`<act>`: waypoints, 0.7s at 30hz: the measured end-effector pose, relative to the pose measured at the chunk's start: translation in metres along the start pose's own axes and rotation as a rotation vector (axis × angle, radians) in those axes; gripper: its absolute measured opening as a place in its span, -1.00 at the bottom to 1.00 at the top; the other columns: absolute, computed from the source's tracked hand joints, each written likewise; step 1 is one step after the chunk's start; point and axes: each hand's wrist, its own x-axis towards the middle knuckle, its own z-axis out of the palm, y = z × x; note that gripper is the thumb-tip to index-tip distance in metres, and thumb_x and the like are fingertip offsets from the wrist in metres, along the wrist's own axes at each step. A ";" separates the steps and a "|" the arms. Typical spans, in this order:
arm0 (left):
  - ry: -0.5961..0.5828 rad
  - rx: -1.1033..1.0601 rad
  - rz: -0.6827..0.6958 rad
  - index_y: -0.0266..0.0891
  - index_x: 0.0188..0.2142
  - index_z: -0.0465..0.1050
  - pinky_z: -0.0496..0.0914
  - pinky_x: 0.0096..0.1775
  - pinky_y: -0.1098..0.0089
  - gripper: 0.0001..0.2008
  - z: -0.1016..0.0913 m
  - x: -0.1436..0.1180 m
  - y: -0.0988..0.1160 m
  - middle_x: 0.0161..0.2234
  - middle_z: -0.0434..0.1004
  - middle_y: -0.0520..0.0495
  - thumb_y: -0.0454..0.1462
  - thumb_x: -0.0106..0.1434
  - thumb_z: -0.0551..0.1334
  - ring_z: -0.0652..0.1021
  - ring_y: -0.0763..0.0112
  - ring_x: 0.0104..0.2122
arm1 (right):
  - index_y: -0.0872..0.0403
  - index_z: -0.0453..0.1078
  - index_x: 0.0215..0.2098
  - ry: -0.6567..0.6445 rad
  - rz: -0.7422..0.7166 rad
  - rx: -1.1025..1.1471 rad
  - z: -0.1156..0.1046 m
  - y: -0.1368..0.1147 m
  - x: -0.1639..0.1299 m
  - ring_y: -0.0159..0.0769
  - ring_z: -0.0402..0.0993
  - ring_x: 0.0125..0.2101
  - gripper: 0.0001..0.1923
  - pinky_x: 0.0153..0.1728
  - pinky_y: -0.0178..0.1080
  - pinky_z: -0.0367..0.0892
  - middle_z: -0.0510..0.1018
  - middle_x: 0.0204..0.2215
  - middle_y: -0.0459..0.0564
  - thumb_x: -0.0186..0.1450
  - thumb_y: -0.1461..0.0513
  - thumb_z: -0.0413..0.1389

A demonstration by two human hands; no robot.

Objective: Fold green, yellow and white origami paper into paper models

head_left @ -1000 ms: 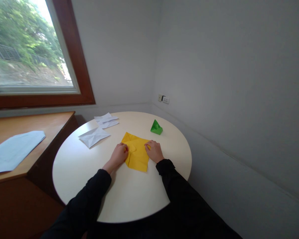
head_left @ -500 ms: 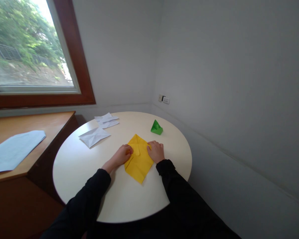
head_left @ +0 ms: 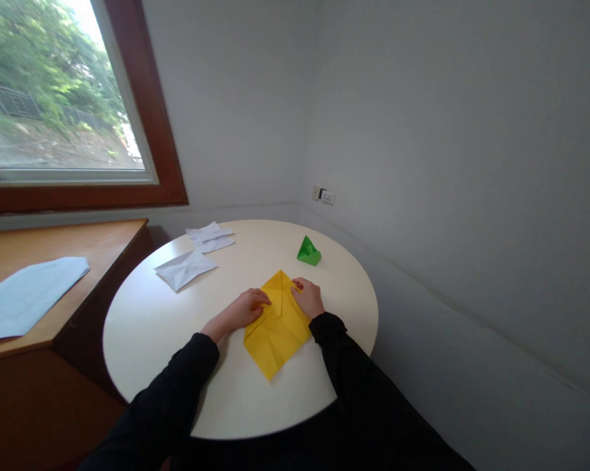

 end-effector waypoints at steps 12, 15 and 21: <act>-0.017 0.190 -0.110 -0.13 -0.15 0.51 0.19 -0.05 0.12 -0.64 -0.001 -0.001 0.001 -0.09 0.46 -0.10 -0.39 0.14 0.04 0.38 0.16 -0.09 | 0.06 0.33 -0.56 0.101 -0.138 0.207 -0.004 -0.010 -0.005 -0.31 0.43 -0.41 -0.92 -0.27 -0.30 0.32 0.51 -0.51 -0.08 0.04 0.29 0.01; -0.012 0.199 -0.137 -0.13 -0.16 0.52 0.19 -0.05 0.13 -0.65 -0.002 0.000 0.003 -0.11 0.46 -0.10 -0.37 0.16 0.04 0.38 0.18 -0.11 | 0.07 0.33 -0.57 0.085 -0.151 0.223 -0.007 -0.013 -0.008 -0.32 0.44 -0.41 -0.91 -0.27 -0.31 0.31 0.51 -0.52 -0.09 0.04 0.29 0.01; 0.001 0.185 -0.158 -0.11 -0.12 0.51 0.17 -0.07 0.12 -0.62 -0.003 0.000 0.008 -0.12 0.45 -0.13 -0.37 0.18 0.01 0.38 0.18 -0.14 | 0.06 0.38 -0.38 0.021 -0.097 0.217 -0.007 -0.012 -0.008 -0.29 0.47 -0.32 -0.87 -0.23 -0.29 0.33 0.55 -0.40 -0.06 0.09 0.27 0.05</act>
